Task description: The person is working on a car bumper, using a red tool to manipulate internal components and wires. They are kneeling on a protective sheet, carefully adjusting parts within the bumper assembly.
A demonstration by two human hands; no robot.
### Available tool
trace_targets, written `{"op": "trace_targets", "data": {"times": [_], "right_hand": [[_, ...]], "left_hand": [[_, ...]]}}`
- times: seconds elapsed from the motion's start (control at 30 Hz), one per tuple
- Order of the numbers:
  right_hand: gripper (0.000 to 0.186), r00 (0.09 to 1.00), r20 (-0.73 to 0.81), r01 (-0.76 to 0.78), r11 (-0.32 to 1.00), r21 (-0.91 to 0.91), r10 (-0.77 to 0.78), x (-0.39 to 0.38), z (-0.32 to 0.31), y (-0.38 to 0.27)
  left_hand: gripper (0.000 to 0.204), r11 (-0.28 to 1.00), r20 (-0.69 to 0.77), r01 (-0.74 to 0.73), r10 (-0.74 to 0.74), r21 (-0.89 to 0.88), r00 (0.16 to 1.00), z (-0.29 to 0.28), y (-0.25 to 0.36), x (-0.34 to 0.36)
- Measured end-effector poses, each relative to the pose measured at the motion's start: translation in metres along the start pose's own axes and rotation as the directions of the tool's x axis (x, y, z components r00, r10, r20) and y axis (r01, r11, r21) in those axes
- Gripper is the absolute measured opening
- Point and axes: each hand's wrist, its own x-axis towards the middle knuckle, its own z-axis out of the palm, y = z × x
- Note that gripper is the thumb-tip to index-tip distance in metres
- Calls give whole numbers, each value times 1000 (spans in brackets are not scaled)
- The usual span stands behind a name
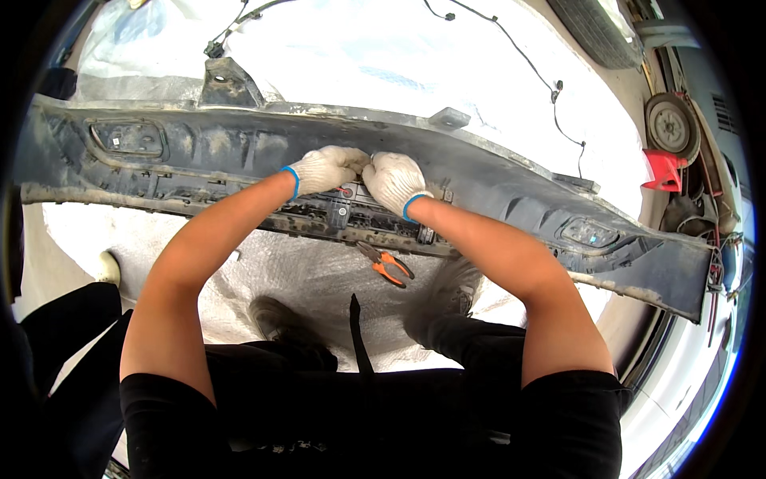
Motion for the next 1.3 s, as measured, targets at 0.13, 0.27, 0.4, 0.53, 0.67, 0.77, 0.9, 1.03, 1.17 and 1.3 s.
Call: {"op": "trace_targets", "data": {"times": [0.13,0.27,0.4,0.53,0.67,0.77,0.9,1.03,1.17,1.3], "right_hand": [[33,992,31,-125,970,211,121,-3,9,5],[24,998,24,66,997,-38,-65,-22,-11,31],[29,879,331,463,779,-422,-343,-8,-30,17],[30,797,327,587,524,-617,-508,1,-19,18],[25,803,337,575,493,-653,-491,7,-17,18],[23,791,345,589,478,-651,-505,6,-19,19],[21,863,323,504,621,-601,-388,7,-21,12],[24,939,222,339,811,-477,-262,3,-20,10],[35,959,151,283,868,-408,-241,-2,-17,27],[35,959,158,275,904,-326,-235,0,-15,23]], "left_hand": [[38,1000,-24,-1,1,5,1000,-4,5,-1],[30,962,-51,51,-39,268,998,-20,14,-12],[31,940,-42,74,-64,333,997,-26,4,-10],[30,903,-51,-7,32,430,998,-6,6,0],[29,891,-53,-1,28,454,998,2,-2,3],[28,893,-69,-56,96,446,993,0,-1,0],[30,922,-65,1,26,387,998,-2,5,-3],[35,961,-74,76,-58,266,996,-1,16,-3],[37,971,-81,116,-101,210,992,7,29,-3],[35,945,-285,-22,120,326,951,30,10,-5]]}}
